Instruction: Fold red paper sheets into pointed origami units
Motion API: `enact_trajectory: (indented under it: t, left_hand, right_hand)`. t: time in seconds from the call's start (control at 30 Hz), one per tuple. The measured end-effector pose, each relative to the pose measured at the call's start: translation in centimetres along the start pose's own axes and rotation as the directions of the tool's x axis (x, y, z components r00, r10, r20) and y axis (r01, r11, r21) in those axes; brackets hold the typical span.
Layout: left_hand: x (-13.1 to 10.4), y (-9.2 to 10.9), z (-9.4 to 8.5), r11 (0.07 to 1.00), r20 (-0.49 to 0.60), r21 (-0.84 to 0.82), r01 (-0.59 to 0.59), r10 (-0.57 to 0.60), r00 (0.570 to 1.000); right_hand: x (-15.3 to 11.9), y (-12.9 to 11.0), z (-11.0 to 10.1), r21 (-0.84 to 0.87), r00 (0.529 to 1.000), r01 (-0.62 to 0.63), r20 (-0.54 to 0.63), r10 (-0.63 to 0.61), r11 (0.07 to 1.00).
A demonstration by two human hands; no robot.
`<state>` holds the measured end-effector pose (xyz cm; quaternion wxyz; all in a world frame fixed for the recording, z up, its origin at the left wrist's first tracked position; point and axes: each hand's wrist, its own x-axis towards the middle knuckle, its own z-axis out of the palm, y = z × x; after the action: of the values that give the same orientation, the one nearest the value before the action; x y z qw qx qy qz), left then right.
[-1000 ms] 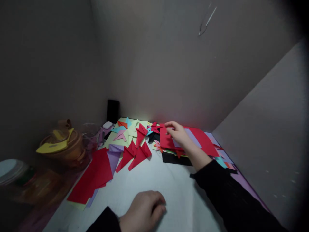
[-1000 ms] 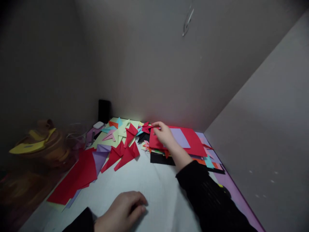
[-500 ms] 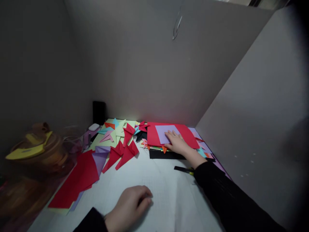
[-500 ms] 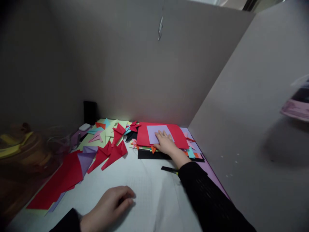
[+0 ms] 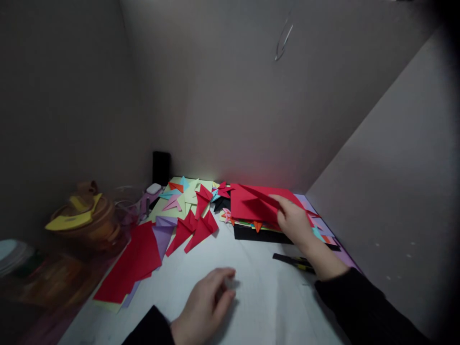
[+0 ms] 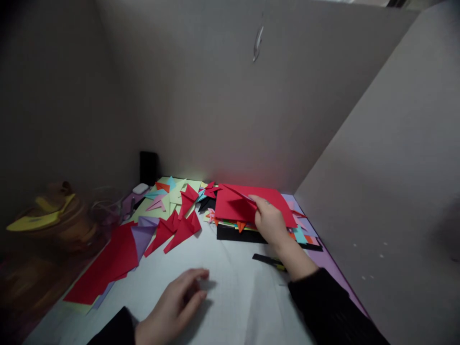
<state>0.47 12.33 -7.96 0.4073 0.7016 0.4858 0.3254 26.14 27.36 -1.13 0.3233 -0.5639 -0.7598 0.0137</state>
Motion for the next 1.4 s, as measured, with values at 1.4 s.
enact_trajectory:
  t: [1.4]
  left_hand:
    - [2.3,-0.9,-2.6,0.761,-0.344,-0.636,0.129,-0.429,0.835]
  right_hand:
    - [-10.2,-7.2,4.6,0.808,0.841,-0.526,0.540,-0.020,-0.265]
